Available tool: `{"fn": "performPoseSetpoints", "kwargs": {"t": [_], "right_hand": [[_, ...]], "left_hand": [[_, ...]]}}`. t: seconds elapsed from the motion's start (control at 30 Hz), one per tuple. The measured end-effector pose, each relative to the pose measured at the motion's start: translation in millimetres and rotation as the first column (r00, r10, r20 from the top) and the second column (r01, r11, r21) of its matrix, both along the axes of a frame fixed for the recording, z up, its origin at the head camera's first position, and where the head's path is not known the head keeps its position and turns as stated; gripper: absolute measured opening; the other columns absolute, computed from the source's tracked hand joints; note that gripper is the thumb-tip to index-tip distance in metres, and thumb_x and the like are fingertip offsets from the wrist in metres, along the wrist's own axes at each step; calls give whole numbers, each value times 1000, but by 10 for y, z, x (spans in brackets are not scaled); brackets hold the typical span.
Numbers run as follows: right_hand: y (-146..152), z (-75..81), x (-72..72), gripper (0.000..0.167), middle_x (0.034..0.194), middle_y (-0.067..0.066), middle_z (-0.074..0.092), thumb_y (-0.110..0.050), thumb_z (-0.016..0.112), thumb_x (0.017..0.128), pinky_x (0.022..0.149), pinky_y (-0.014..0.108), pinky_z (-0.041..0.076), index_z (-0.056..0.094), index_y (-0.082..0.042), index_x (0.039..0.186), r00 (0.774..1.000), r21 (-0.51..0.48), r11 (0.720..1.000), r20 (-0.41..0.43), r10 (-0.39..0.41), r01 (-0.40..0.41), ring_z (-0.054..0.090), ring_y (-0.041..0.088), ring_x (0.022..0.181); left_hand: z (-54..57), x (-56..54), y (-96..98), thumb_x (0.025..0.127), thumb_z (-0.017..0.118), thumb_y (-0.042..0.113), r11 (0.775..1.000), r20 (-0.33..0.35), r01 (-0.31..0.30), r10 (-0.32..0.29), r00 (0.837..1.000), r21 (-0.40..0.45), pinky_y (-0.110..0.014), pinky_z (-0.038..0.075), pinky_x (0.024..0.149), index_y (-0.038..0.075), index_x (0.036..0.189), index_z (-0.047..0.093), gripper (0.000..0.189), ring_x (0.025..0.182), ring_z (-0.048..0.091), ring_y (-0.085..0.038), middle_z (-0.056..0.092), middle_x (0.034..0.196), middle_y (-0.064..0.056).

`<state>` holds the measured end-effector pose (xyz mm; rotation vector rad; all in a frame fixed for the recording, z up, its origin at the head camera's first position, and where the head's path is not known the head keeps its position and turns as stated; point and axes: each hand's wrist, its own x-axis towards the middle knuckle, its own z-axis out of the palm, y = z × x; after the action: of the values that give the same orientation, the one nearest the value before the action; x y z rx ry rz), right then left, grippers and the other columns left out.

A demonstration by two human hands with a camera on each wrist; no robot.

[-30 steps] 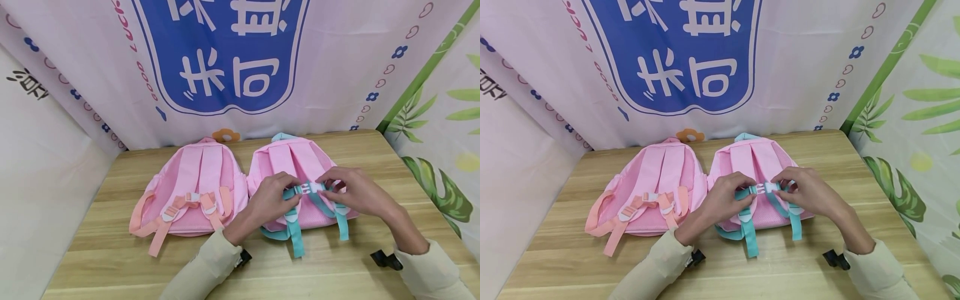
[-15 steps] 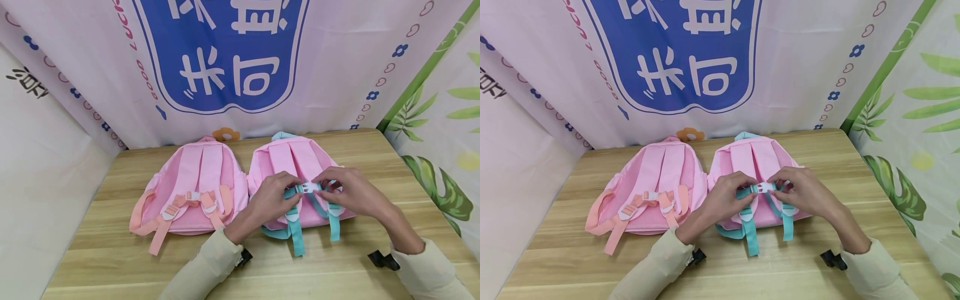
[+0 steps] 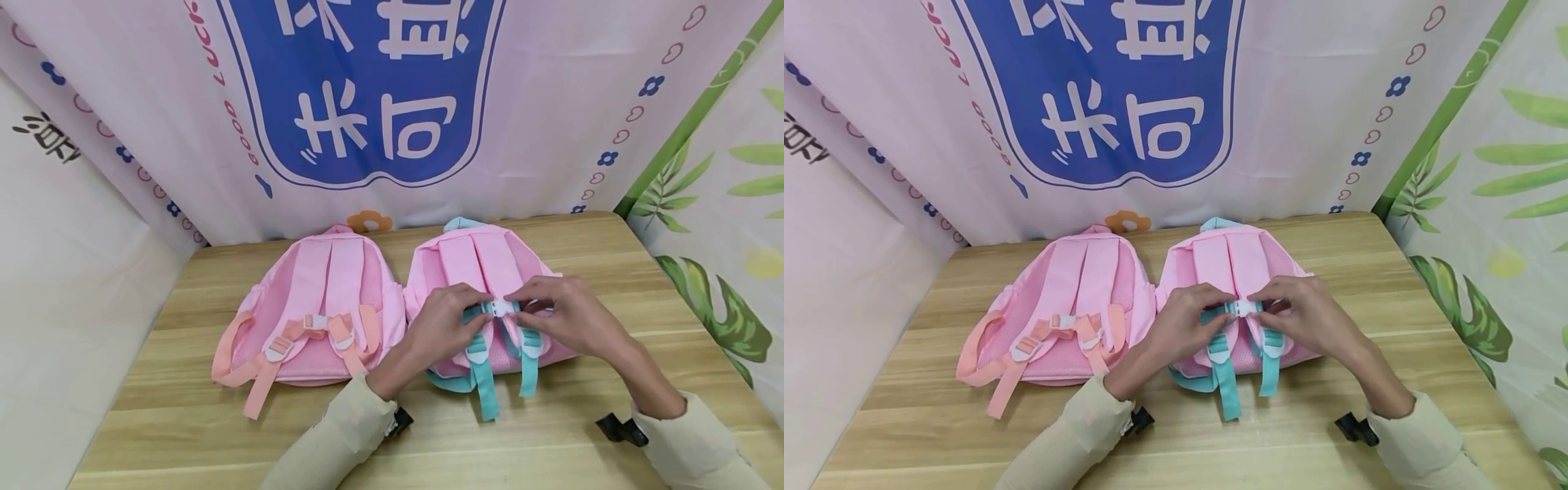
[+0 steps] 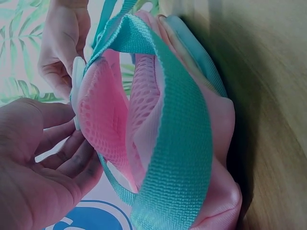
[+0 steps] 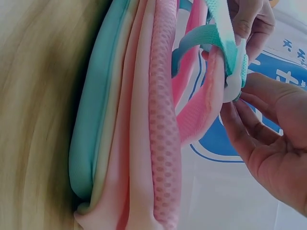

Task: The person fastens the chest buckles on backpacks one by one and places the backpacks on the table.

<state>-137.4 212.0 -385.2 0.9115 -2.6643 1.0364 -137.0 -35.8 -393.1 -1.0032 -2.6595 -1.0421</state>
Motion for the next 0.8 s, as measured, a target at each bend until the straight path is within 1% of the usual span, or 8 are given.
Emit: {"fn": "performPoseSetpoints", "kwargs": {"t": [0.1,0.23,0.33,0.47,0.63,0.8], "right_hand": [[-8,-23,3,30,99,-3,82,1,90,82,71,22,63,85,-10,109,1000,-16,1000,-24,8,-9,74,3,82],[-23,-46,3,30,96,-3,82,3,90,81,69,21,62,85,-9,108,999,-29,999,-44,17,-18,72,0,80],[-36,-42,-1,30,97,-2,82,3,90,81,71,21,63,84,-8,109,1000,-18,1000,-27,15,-15,73,2,82],[-47,-16,-4,31,101,-1,82,1,90,82,74,24,65,83,-9,111,1000,29,1000,14,-6,5,74,7,84],[-48,-4,1,31,103,-3,81,-2,89,84,78,28,65,82,-11,113,998,105,994,55,-12,7,71,10,87],[-49,-24,6,29,107,-3,80,-7,88,87,83,35,65,81,-13,114,995,164,986,100,-16,0,71,13,94]], "left_hand": [[-9,6,6,98,80,13,1000,-2,-3,3,1000,1,-21,61,87,3,126,79,29,102,77,-18,82,114,-9],[-24,7,13,97,80,12,1000,-12,-11,12,1000,9,-19,60,84,3,124,79,28,101,78,-18,82,113,-9],[-30,7,18,97,81,12,1000,-14,-11,11,1000,17,-19,59,81,3,123,80,27,99,78,-18,82,112,-9],[-33,6,30,97,81,15,1000,-10,-17,17,1000,8,-18,59,82,5,122,80,27,99,77,-17,82,113,-8],[-52,8,50,99,80,22,997,17,-36,37,999,-65,-20,59,89,9,124,79,28,102,75,-13,81,117,-4],[-63,10,61,100,78,24,987,49,-37,46,998,-157,-23,60,93,11,127,78,29,105,74,-12,80,119,-2]]}}
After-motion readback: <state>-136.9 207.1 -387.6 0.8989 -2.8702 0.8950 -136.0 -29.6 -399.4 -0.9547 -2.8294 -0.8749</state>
